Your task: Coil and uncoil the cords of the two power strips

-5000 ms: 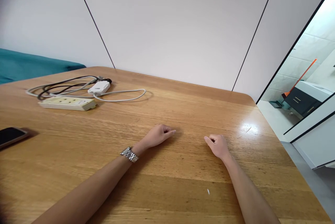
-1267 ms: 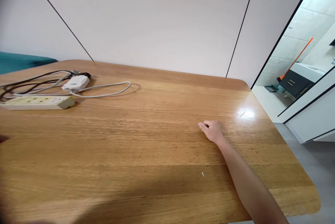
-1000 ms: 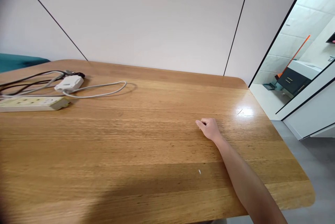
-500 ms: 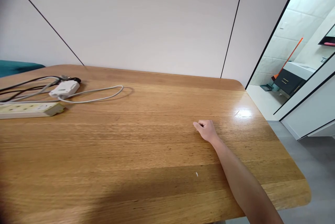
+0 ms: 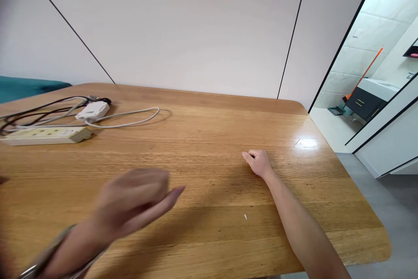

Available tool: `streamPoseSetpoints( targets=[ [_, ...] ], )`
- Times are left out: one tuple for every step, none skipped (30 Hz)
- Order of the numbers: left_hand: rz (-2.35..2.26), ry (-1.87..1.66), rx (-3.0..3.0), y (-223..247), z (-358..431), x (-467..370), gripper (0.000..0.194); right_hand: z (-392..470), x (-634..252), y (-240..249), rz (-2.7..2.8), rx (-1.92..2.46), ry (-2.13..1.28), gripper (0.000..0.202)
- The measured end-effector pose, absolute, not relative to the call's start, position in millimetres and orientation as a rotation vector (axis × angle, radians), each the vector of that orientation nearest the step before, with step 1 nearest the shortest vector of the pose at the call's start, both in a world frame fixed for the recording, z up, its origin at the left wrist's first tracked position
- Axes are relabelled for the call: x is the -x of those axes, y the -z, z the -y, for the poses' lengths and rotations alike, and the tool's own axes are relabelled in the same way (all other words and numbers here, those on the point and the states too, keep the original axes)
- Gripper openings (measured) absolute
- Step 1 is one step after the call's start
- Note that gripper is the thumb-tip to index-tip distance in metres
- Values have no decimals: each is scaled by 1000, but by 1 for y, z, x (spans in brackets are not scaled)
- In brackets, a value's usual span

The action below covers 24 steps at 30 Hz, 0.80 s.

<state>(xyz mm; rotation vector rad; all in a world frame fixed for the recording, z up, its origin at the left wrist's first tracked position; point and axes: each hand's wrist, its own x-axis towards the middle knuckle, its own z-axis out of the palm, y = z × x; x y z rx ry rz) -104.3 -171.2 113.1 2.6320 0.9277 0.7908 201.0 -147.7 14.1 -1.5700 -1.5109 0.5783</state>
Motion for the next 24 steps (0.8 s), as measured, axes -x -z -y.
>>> streamPoseSetpoints(
  targets=[
    [-908,-738,-2618,-108,157,88,51,147,-201,-14,1510,1570,-579,45],
    [-895,-674,-2598,-100,143,75,50,147,-201,-14,1510,1571,-579,45],
    [-948,-636,-2552,-91,130,64,47,147,-201,-14,1510,1572,-580,45],
    [-995,-592,-2529,-82,119,56,45,147,-201,-14,1510,1573,-579,45],
    [-1031,-534,-2523,-72,109,52,43,147,-201,-13,1511,1573,-579,45],
    [-1071,-481,-2527,-63,101,50,41,147,-201,-13,1513,1574,-578,45],
    [-1111,-428,-2538,-56,95,50,40,146,-201,-13,1514,1574,-578,45],
    [-1151,-375,-2550,-50,90,51,39,147,-201,-13,1515,1575,-578,45],
    [-1192,-330,-2558,-46,87,53,38,147,-201,-13,1517,1576,-578,45],
    [-1226,-290,-2563,-43,85,55,37,147,-201,-13,1519,1577,-578,45],
    [-1249,-259,-2567,-42,84,56,37,147,-201,-13,1521,1578,-579,44],
    [-1261,-234,-2572,-41,83,57,37,147,-200,-13,1523,1581,-578,44],
    [-1266,-216,-2577,-41,82,58,37,148,-200,-14,1525,1584,-578,44],
    [-1268,-204,-2583,-41,82,58,37,148,-200,-14,1528,1588,-577,44],
    [-1271,-196,-2587,-41,82,58,37,148,-199,-15,1530,1591,-576,44],
    [-1274,-189,-2589,-42,82,58,37,149,-199,-15,1531,1595,-574,44],
    [-1279,-184,-2588,-42,82,58,37,149,-198,-16,1532,1599,-573,44],
    [-1283,-180,-2587,-42,82,58,38,149,-198,-16,1533,1602,-571,44],
    [-1285,-177,-2585,-42,82,58,38,149,-198,-16,1532,1605,-568,44],
    [-1287,-173,-2581,-42,82,58,39,149,-198,-16,1529,1609,-565,44],
    [-1289,-171,-2576,-42,82,58,39,149,-197,-16,1525,1613,-561,44],
    [-1290,-170,-2569,-42,82,58,39,149,-197,-15,1518,1618,-556,44],
    [-1288,-169,-2563,-42,82,58,40,148,-197,-15,1509,1624,-550,45],
    [-1287,-170,-2559,-42,82,59,40,147,-196,-14,1498,1632,-542,45]
  ],
)
